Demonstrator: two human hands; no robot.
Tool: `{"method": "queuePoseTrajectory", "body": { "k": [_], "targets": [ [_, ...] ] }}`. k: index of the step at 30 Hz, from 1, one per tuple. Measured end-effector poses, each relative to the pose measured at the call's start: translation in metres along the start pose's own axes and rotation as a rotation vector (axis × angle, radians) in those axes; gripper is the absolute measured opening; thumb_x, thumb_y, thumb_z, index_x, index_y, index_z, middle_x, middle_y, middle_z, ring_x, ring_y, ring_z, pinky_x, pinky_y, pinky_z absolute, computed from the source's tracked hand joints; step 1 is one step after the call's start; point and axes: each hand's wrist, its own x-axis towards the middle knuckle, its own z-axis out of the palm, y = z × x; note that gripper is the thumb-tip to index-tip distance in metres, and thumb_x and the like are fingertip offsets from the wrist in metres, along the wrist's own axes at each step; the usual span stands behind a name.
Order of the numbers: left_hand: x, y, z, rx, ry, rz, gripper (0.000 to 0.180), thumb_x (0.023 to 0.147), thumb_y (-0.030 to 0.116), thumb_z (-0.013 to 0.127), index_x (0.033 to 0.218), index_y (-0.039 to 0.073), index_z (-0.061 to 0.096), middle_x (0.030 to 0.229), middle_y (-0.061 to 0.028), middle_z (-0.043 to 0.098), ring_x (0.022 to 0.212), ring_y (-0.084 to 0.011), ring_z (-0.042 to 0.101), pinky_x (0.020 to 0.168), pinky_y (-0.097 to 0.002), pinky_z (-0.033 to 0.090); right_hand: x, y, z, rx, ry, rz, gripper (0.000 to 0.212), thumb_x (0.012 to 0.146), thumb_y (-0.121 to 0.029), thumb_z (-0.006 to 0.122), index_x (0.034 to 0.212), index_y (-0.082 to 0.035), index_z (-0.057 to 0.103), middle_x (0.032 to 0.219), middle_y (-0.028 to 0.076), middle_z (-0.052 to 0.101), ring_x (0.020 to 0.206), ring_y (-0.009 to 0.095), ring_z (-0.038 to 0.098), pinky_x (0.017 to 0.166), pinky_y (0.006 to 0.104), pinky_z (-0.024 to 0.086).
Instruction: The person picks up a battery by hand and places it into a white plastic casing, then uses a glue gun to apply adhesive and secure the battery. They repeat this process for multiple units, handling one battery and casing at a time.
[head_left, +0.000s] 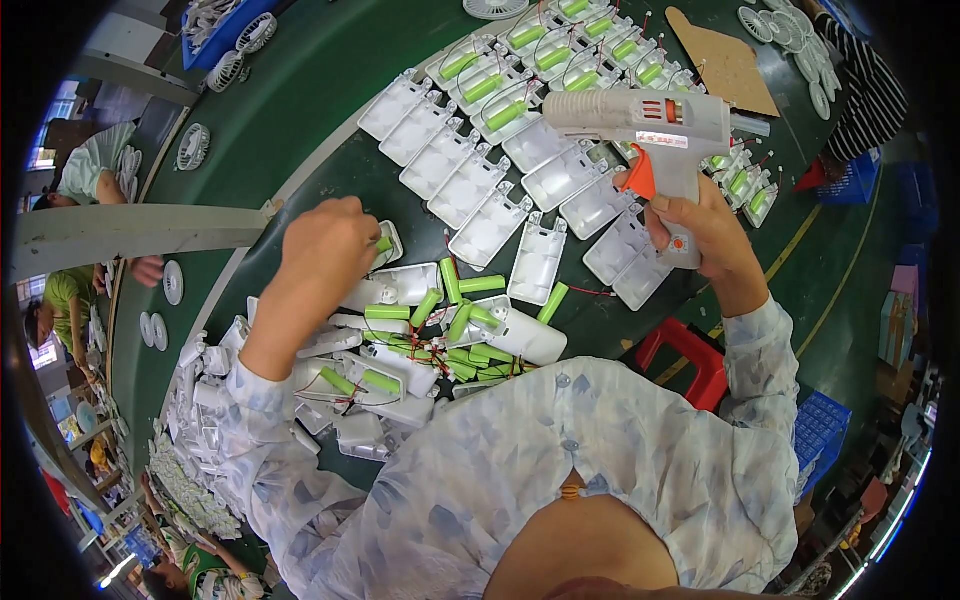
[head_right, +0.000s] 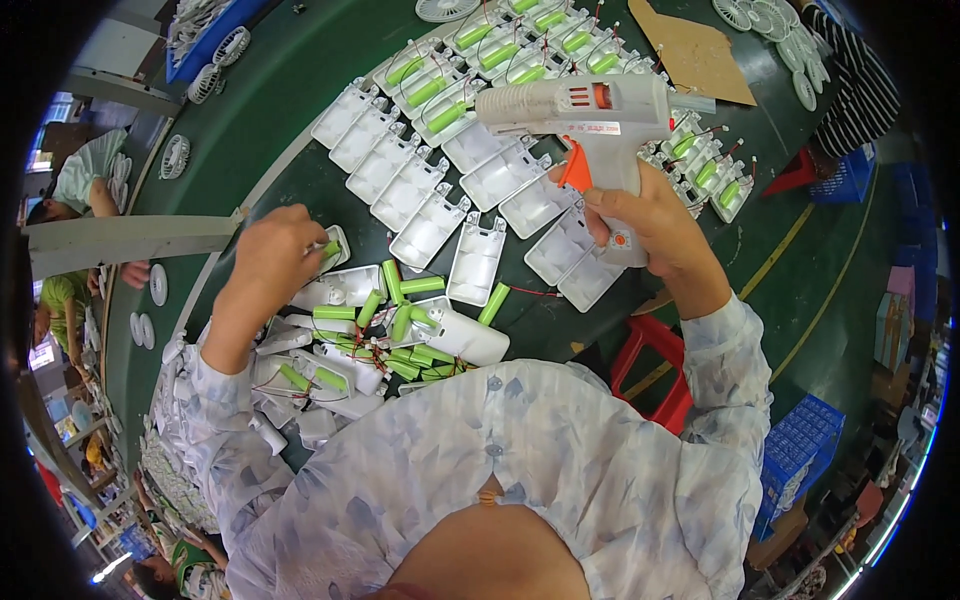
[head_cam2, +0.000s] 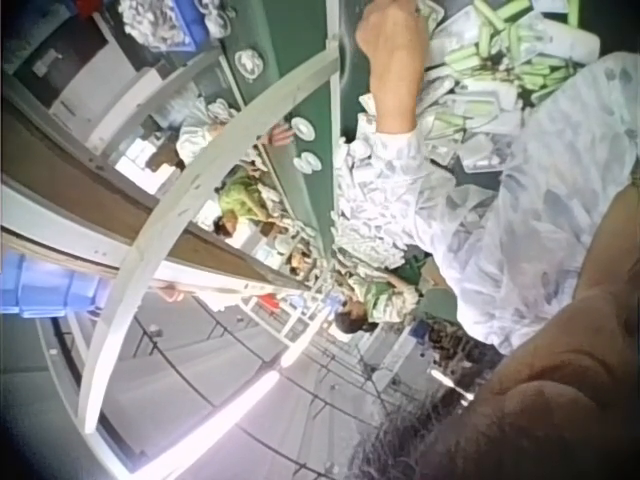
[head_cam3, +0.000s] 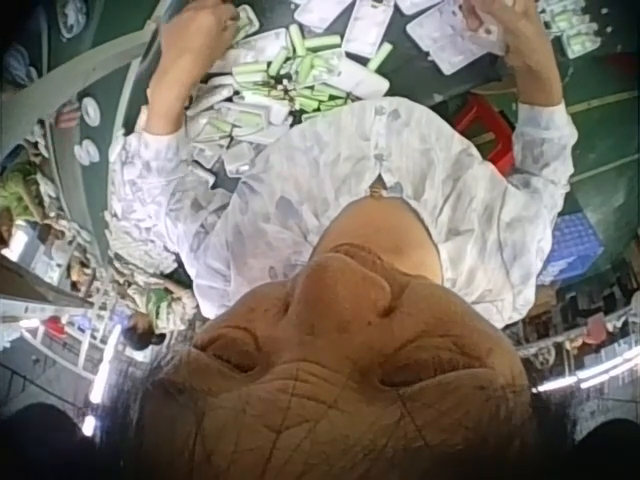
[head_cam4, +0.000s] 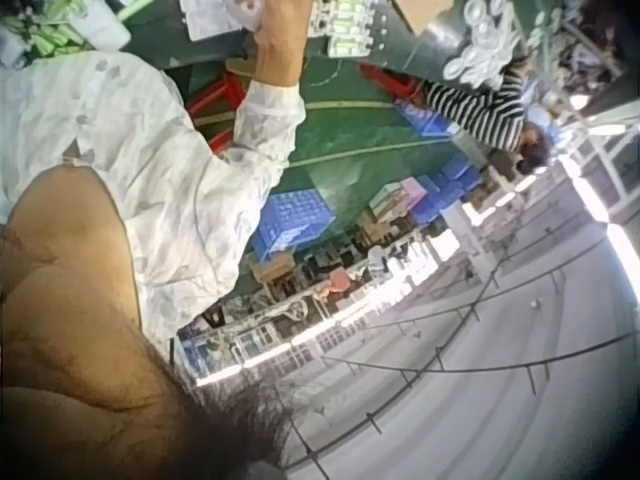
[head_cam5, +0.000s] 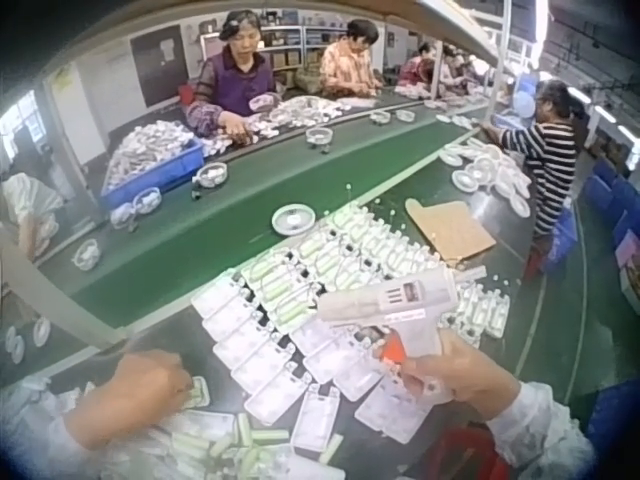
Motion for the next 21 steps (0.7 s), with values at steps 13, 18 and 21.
{"method": "queuePoseTrajectory", "body": {
  "k": [13,18,21],
  "targets": [
    [0.009,-0.004,-0.044,-0.553,-0.155,-0.317,0.015,0.074,0.003,0.063,0.088,0.000,0.057,0.077,-0.0082,0.063,0.073,-0.0170,0.065,0.065,-0.0320,0.048,-0.024,0.001,-0.004,-0.097,0.004,0.099,0.035,0.086,-0.024,0.066,0.111,0.001,0.062,0.072,0.004,0.058,0.055,0.011,0.051,0.053,0.0262,0.040],
    [0.014,-0.048,-0.002,-1.250,0.214,-0.389,0.009,0.084,0.001,0.065,0.086,0.002,0.056,0.078,-0.0010,0.061,0.071,-0.0079,0.059,0.063,-0.0248,0.048,-0.024,-0.003,0.003,-0.141,-0.032,0.108,0.033,0.087,-0.023,0.066,0.109,0.000,0.062,0.066,0.002,0.054,0.053,0.011,0.049,0.052,0.0262,0.039],
    [0.017,-0.058,0.016,-0.435,0.062,-0.477,0.018,0.082,0.005,0.072,0.096,0.005,0.061,0.079,-0.0053,0.065,0.073,-0.0161,0.065,0.065,-0.0309,0.051,-0.025,0.002,-0.003,-0.140,-0.014,0.121,0.030,0.087,-0.021,0.066,0.108,0.000,0.061,0.069,0.003,0.055,0.053,0.011,0.049,0.051,0.0270,0.039]
  ]
}}
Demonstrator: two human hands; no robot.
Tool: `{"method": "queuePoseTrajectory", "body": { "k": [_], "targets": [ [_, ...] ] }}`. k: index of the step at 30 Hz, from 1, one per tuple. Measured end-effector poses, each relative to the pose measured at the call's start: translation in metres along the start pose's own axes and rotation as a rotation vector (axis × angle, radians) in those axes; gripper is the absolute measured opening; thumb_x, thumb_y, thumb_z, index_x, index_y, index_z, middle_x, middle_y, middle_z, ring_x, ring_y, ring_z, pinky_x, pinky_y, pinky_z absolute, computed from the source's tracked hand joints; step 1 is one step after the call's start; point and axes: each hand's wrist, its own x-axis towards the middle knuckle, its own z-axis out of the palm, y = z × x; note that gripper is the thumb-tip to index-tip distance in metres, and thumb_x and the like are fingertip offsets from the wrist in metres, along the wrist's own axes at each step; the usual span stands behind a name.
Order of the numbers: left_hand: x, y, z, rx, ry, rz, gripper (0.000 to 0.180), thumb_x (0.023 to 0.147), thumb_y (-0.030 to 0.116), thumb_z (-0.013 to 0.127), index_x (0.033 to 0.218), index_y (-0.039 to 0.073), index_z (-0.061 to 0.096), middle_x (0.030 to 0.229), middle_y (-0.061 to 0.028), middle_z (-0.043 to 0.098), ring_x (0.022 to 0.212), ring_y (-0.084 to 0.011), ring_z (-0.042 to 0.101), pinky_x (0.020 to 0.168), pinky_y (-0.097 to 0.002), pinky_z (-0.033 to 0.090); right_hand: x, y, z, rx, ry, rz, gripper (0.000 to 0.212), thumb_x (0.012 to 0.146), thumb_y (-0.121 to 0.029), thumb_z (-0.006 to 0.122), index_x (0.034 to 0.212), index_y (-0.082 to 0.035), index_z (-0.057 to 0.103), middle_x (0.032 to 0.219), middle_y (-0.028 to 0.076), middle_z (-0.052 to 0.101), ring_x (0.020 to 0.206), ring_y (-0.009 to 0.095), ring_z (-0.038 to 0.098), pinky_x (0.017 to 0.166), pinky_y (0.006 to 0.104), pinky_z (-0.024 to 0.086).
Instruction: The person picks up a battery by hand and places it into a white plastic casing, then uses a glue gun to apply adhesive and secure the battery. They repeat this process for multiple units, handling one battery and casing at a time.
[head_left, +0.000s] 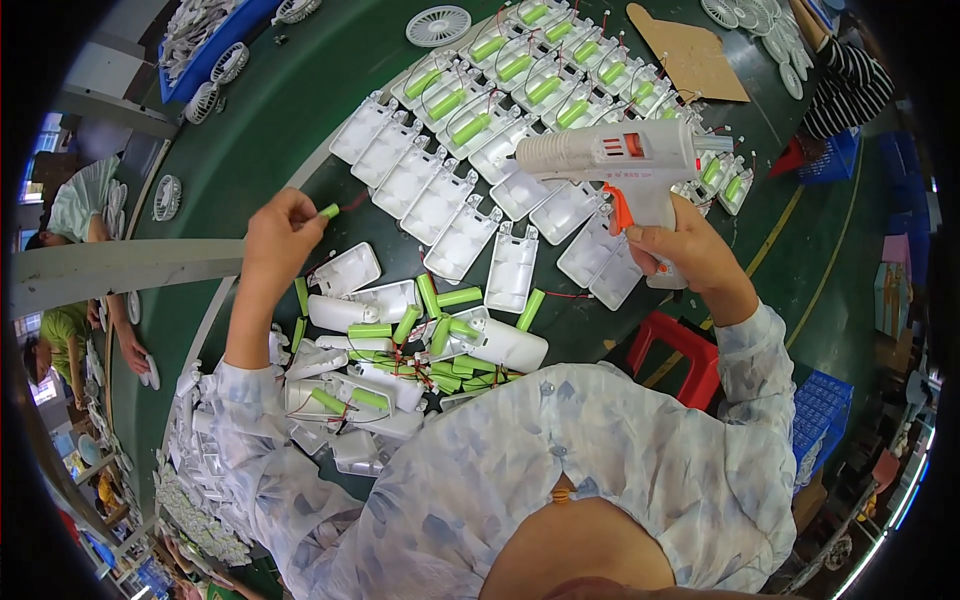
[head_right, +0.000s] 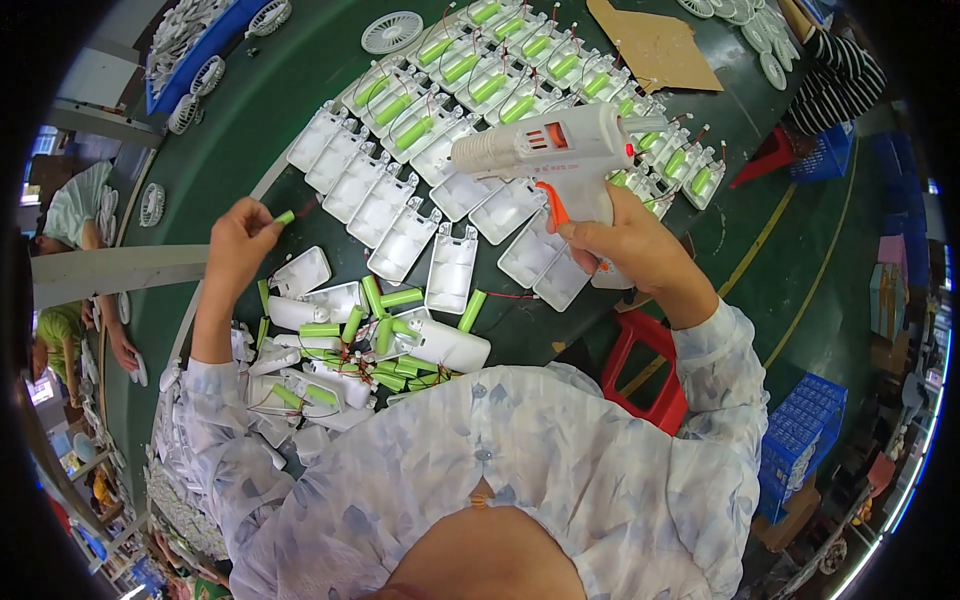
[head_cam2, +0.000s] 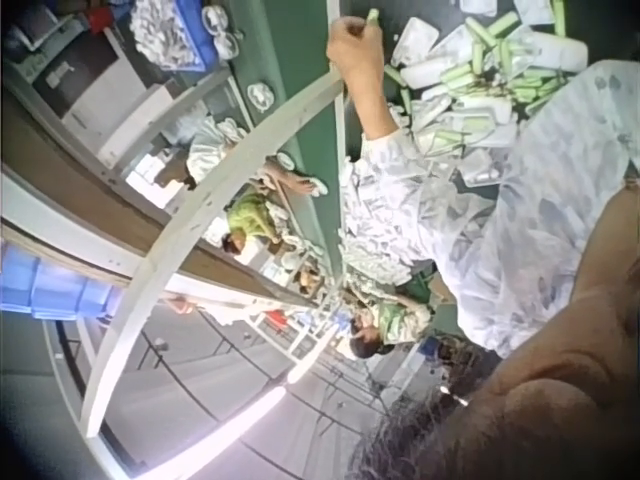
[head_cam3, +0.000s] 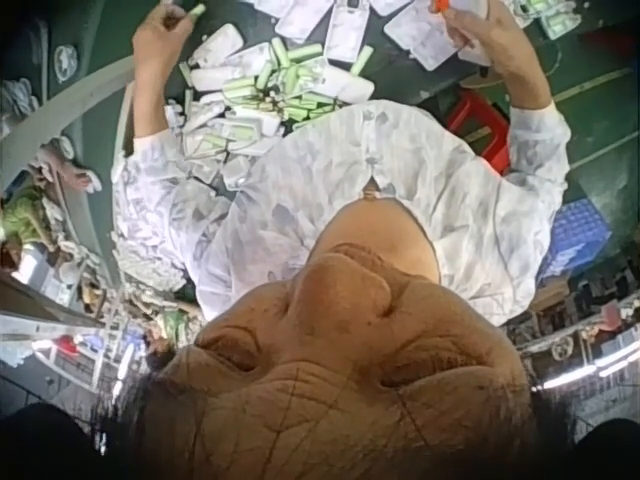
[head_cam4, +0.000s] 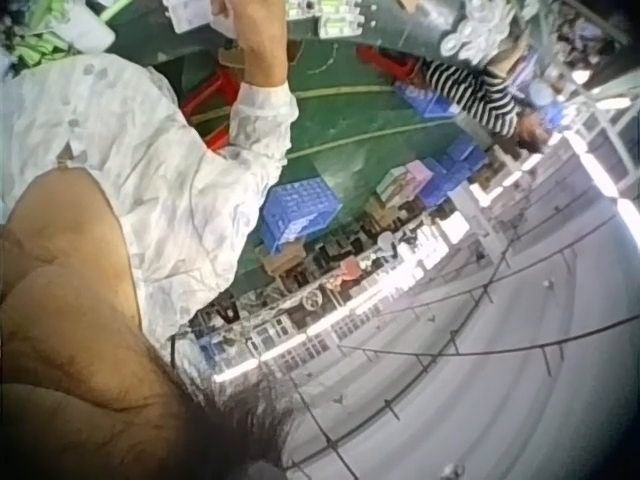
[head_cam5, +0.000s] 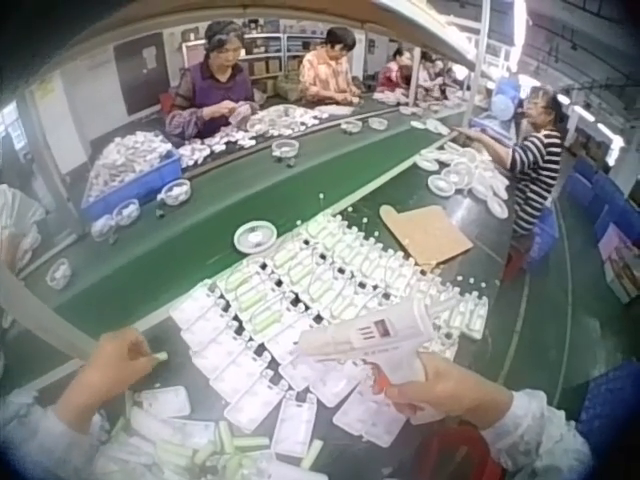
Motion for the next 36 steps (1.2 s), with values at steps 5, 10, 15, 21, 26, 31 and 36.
{"method": "queuePoseTrajectory", "body": {
  "k": [5,10,15,21,26,31,36],
  "targets": [
    [-0.001,0.017,0.016,0.497,0.177,0.290,0.023,0.077,0.011,0.077,0.097,0.009,0.065,0.083,-0.0118,0.067,0.082,-0.0309,0.067,0.064,-0.0413,0.052,-0.002,0.003,-0.003,0.012,0.049,0.011,0.028,0.087,-0.019,0.066,0.105,0.002,0.059,0.071,0.004,0.058,0.056,0.012,0.052,0.052,0.0275,0.040],
    [0.004,0.007,0.017,0.644,0.192,0.517,0.007,0.082,0.009,0.069,0.088,0.007,0.066,0.081,-0.0115,0.066,0.078,-0.0315,0.066,0.065,-0.0440,0.051,-0.003,0.003,0.003,0.094,0.070,-0.032,0.030,0.087,-0.019,0.067,0.107,0.002,0.059,0.072,0.004,0.059,0.057,0.012,0.053,0.053,0.0269,0.040],
    [0.018,0.059,0.005,0.027,0.166,0.465,0.011,0.089,0.009,0.068,0.092,-0.001,0.071,0.080,-0.0133,0.070,0.067,-0.0181,0.067,0.062,-0.0314,0.051,-0.004,0.016,-0.003,0.106,0.087,-0.041,0.037,0.086,-0.020,0.067,0.114,0.003,0.058,0.073,0.004,0.060,0.058,0.012,0.054,0.054,0.0263,0.040],
    [0.056,0.137,0.046,-0.100,0.161,0.846,0.010,0.084,0.008,0.071,0.090,0.001,0.072,0.094,-0.0117,0.070,0.088,-0.0259,0.066,0.076,-0.0339,0.051,-0.004,0.013,0.004,0.159,0.087,-0.035,0.039,0.085,-0.019,0.067,0.116,0.002,0.057,0.074,0.004,0.060,0.058,0.011,0.054,0.055,0.0259,0.041],
    [0.082,0.163,0.083,0.055,0.305,1.072,0.009,0.077,0.012,0.076,0.080,0.005,0.072,0.123,-0.0079,0.064,0.125,-0.0317,0.053,0.102,-0.0462,0.043,-0.006,0.019,0.001,0.144,0.072,-0.027,0.054,0.083,-0.024,0.068,0.127,0.003,0.055,0.113,0.014,0.068,0.058,0.009,0.052,0.056,0.0247,0.044],
    [0.091,0.164,0.106,0.151,0.301,1.026,0.008,0.076,0.012,0.077,0.081,0.007,0.072,0.134,-0.0069,0.059,0.135,-0.0340,0.045,0.108,-0.0565,0.037,-0.010,0.017,0.004,0.214,0.099,-0.040,0.037,0.085,-0.019,0.069,0.112,0.001,0.057,0.077,0.005,0.060,0.058,0.012,0.055,0.055,0.0261,0.041],
    [0.085,0.165,0.106,0.266,0.289,1.009,0.007,0.079,0.018,0.075,0.080,0.011,0.075,0.140,-0.0057,0.054,0.141,-0.0307,0.037,0.113,-0.0630,0.027,-0.012,0.017,0.004,0.196,0.111,-0.036,0.038,0.084,-0.020,0.070,0.113,0.001,0.057,0.077,0.005,0.060,0.058,0.011,0.055,0.055,0.0263,0.042]
  ]
}}
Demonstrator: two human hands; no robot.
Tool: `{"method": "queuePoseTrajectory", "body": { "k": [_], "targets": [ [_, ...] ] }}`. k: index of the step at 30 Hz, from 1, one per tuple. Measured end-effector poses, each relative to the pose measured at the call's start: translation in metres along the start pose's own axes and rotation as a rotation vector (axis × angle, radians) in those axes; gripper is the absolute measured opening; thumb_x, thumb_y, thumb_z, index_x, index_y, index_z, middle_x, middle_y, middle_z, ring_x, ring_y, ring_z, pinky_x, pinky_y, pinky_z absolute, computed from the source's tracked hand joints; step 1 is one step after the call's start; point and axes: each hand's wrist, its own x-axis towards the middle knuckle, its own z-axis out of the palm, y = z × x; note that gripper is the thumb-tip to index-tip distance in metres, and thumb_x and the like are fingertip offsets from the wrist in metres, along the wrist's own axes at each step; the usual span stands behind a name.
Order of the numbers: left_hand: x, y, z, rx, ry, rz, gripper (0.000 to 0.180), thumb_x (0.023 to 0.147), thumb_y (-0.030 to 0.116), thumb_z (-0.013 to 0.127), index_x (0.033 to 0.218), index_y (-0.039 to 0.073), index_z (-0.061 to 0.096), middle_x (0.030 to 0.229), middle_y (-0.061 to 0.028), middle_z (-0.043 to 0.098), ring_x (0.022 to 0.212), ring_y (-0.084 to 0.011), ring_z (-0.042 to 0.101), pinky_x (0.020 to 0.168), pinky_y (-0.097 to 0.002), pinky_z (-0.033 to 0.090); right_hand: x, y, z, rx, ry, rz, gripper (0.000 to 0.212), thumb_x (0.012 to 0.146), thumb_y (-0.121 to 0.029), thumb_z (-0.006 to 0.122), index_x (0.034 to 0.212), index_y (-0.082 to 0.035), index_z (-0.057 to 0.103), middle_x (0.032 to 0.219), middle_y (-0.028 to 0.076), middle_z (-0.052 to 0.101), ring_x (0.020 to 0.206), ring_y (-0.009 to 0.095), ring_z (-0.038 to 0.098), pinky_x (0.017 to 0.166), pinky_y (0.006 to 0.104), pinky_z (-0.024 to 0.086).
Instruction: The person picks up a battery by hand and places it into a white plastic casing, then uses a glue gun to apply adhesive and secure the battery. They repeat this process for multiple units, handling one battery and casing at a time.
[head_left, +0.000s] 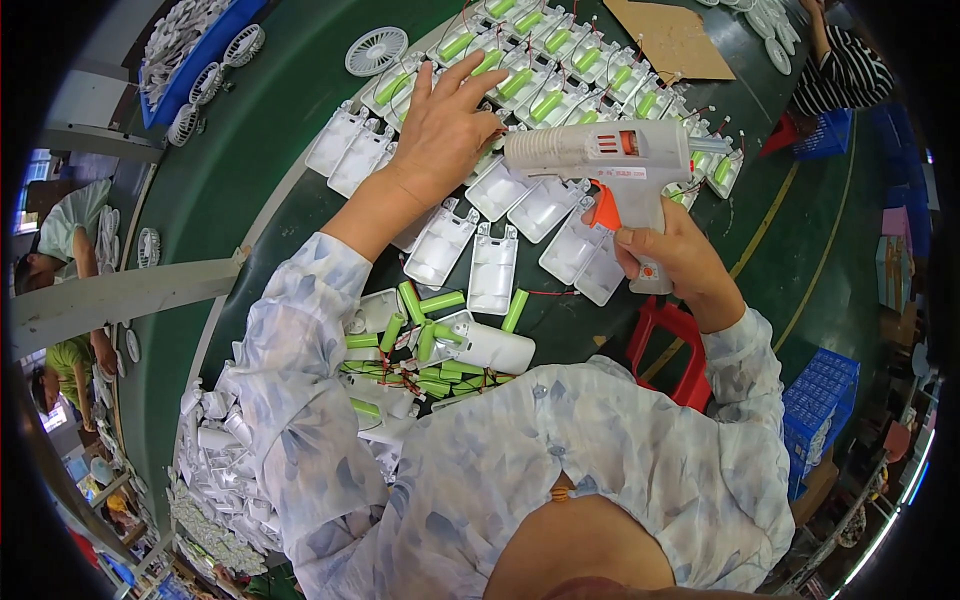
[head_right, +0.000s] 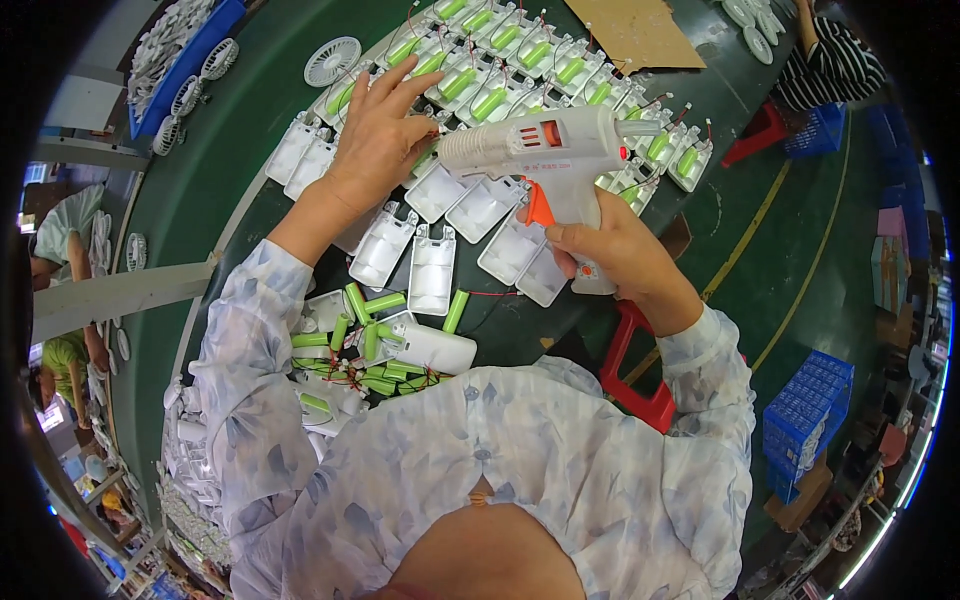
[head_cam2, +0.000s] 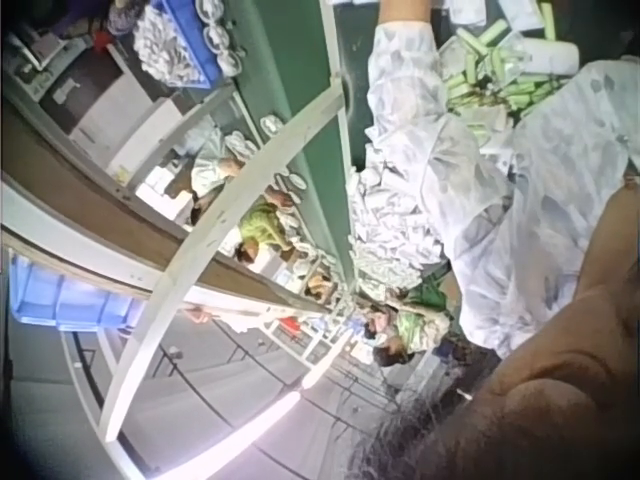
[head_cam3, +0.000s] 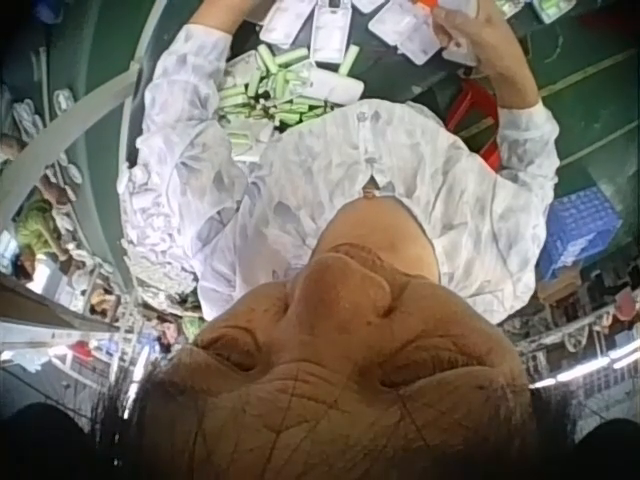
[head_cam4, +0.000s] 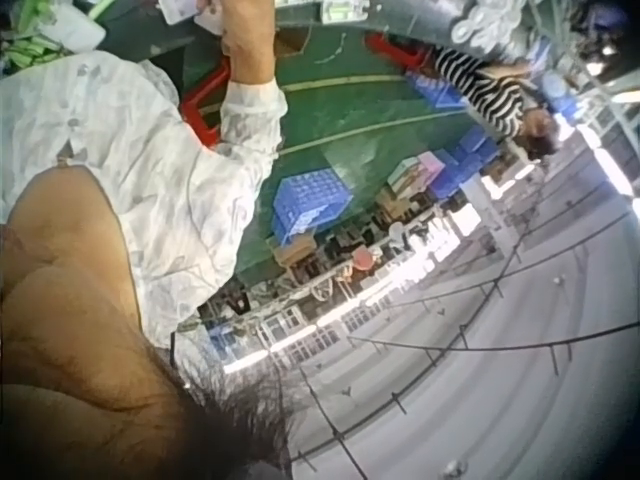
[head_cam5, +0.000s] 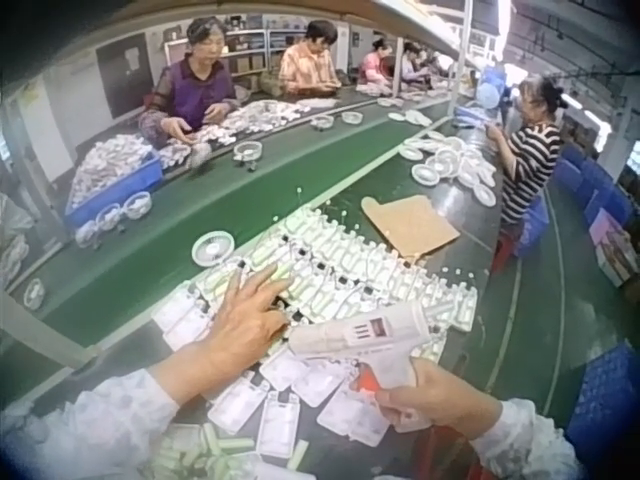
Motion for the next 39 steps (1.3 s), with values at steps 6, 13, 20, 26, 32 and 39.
{"method": "queuePoseTrajectory", "body": {
  "k": [6,13,20,26,32,39],
  "targets": [
    [-0.006,-0.003,-0.024,-0.100,0.132,-0.068,0.022,0.078,0.014,0.076,0.099,0.010,0.074,0.140,-0.0092,0.053,0.140,-0.0319,0.039,0.114,-0.0588,0.029,0.004,0.002,0.003,-0.018,0.010,-0.018,0.046,0.084,-0.023,0.067,0.122,0.002,0.058,0.105,0.010,0.067,0.058,0.009,0.051,0.055,0.0252,0.043],
    [-0.043,0.061,-0.060,-0.259,-0.087,0.148,0.017,0.072,0.011,0.074,0.087,0.009,0.066,0.079,-0.0050,0.059,0.080,-0.0247,0.058,0.072,-0.0384,0.042,0.014,0.000,0.000,-0.057,-0.024,0.004,0.037,0.085,-0.021,0.066,0.115,0.001,0.059,0.091,0.007,0.064,0.056,0.010,0.050,0.054,0.0258,0.042],
    [-0.070,0.108,-0.023,-0.200,-0.189,0.266,0.006,0.064,0.015,0.067,0.062,0.011,0.062,0.065,-0.0048,0.057,0.067,-0.0206,0.058,0.062,-0.0361,0.040,0.002,0.001,-0.001,0.004,0.037,-0.009,0.032,0.086,-0.022,0.066,0.106,0.002,0.059,0.070,0.004,0.057,0.056,0.012,0.051,0.053,0.0265,0.039],
    [-0.077,0.126,-0.035,-0.020,-0.374,0.220,0.015,0.069,0.021,0.073,0.067,0.011,0.061,0.068,-0.0043,0.056,0.071,-0.0212,0.058,0.063,-0.0361,0.040,0.003,-0.005,0.001,-0.067,-0.016,0.052,0.037,0.086,-0.023,0.068,0.109,0.004,0.060,0.072,0.005,0.058,0.057,0.011,0.052,0.053,0.0266,0.040],
    [-0.076,0.134,-0.038,-0.096,-0.430,0.244,0.013,0.062,0.013,0.067,0.069,0.009,0.058,0.069,-0.0056,0.055,0.069,-0.0212,0.057,0.061,-0.0351,0.040,-0.008,-0.011,0.008,0.007,0.029,-0.075,0.043,0.086,-0.020,0.068,0.119,0.005,0.058,0.084,0.006,0.063,0.059,0.011,0.053,0.055,0.0267,0.043],
    [-0.079,0.128,-0.038,-0.193,-0.336,0.268,0.016,0.063,0.013,0.067,0.073,0.007,0.056,0.073,-0.0074,0.055,0.069,-0.0219,0.056,0.058,-0.0344,0.042,-0.031,-0.012,0.001,0.002,-0.050,0.050,0.041,0.087,-0.017,0.068,0.121,0.003,0.056,0.086,0.005,0.062,0.061,0.010,0.054,0.054,0.0261,0.043]
  ]
}}
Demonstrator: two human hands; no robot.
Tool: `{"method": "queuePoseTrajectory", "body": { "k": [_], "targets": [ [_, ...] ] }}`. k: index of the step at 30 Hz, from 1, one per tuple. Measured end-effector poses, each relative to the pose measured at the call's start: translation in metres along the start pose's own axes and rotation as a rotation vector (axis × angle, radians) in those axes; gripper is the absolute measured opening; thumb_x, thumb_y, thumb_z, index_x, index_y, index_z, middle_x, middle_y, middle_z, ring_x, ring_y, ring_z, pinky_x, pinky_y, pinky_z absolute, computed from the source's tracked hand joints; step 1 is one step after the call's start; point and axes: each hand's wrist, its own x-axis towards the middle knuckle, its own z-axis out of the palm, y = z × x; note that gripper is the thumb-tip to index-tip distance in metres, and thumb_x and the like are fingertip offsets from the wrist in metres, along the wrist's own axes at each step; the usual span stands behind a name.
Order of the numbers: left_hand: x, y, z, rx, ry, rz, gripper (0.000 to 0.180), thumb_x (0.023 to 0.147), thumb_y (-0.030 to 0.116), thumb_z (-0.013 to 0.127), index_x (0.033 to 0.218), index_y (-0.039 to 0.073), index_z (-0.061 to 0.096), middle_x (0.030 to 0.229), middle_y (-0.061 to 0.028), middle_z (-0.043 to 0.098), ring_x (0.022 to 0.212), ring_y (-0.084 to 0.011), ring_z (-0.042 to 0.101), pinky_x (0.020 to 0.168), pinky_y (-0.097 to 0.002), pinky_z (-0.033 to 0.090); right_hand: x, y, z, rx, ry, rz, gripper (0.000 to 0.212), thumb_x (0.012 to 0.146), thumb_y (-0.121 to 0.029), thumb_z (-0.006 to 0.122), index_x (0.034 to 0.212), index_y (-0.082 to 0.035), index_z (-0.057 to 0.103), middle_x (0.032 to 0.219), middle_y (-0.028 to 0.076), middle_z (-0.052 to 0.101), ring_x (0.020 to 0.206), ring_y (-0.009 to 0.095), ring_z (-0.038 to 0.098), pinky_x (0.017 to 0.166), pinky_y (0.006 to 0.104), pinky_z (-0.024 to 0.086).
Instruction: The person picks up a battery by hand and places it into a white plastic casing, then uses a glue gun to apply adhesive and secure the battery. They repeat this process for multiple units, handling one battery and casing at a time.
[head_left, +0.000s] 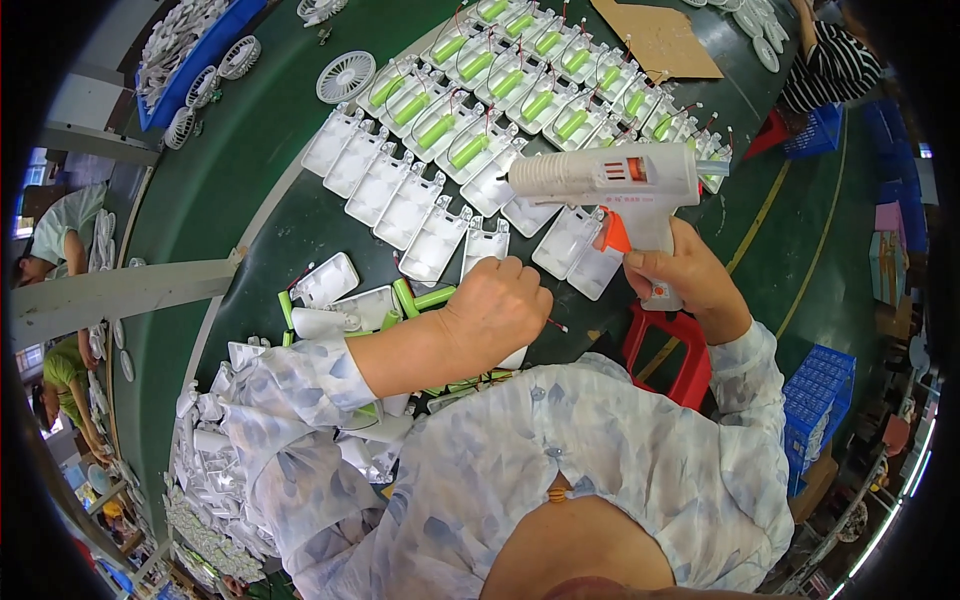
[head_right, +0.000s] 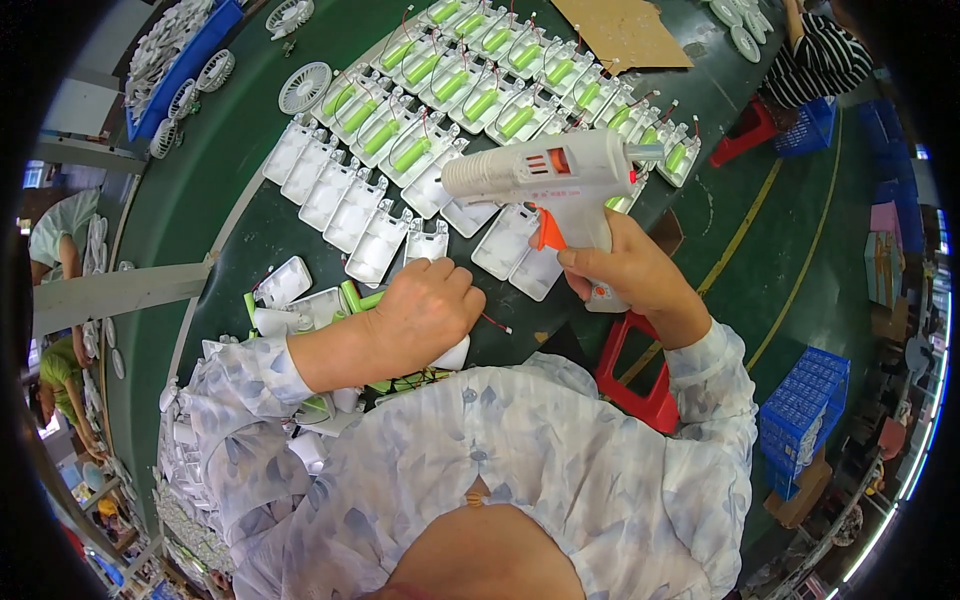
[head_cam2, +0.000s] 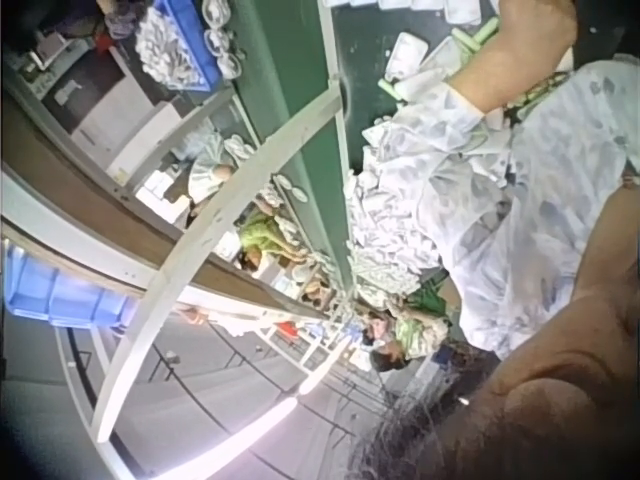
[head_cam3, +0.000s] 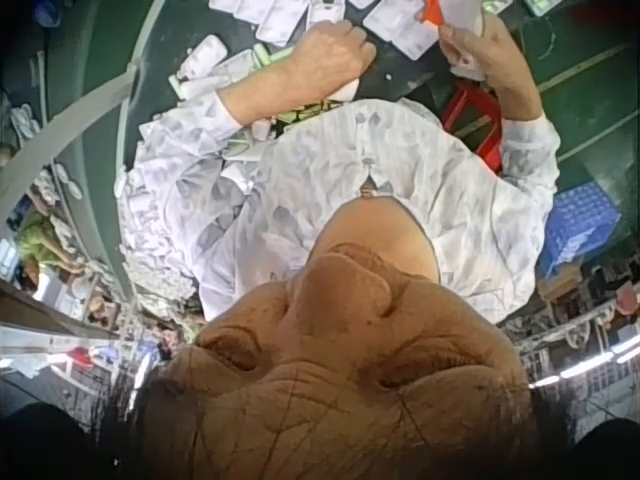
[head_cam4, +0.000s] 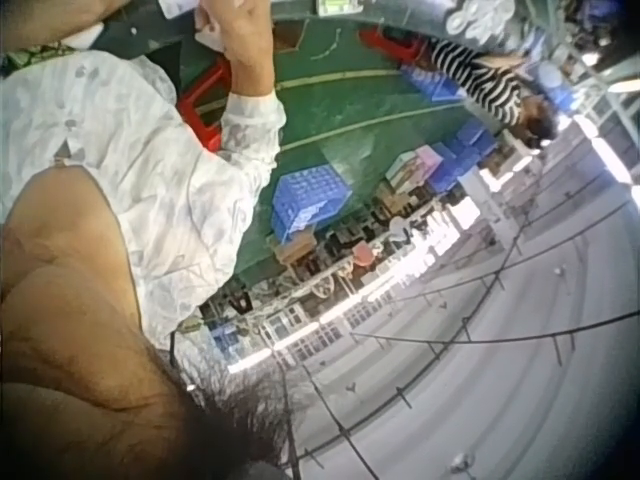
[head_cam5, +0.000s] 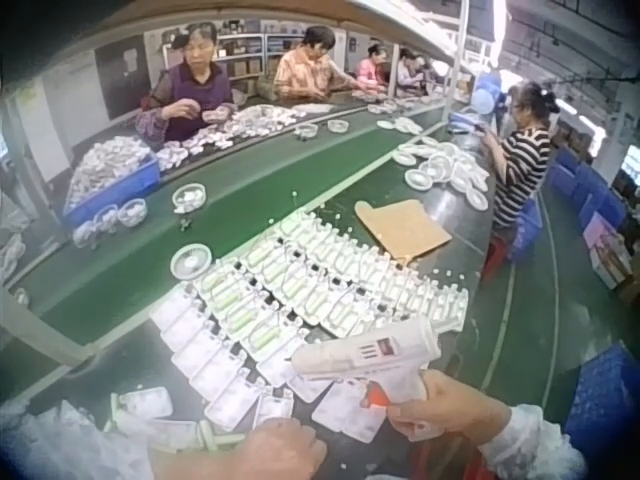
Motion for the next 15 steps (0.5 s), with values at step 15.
{"method": "queuePoseTrajectory", "body": {
  "k": [15],
  "targets": [
    [-0.002,-0.077,-0.054,-0.750,0.255,-0.659,0.012,0.086,0.011,0.068,0.089,0.000,0.068,0.081,-0.0143,0.070,0.067,-0.0240,0.068,0.062,-0.0323,0.052,0.000,0.010,-0.007,-0.079,0.024,0.059,0.032,0.088,-0.019,0.068,0.111,0.001,0.057,0.076,0.003,0.058,0.059,0.010,0.054,0.052,0.0262,0.040]
  ]
}}
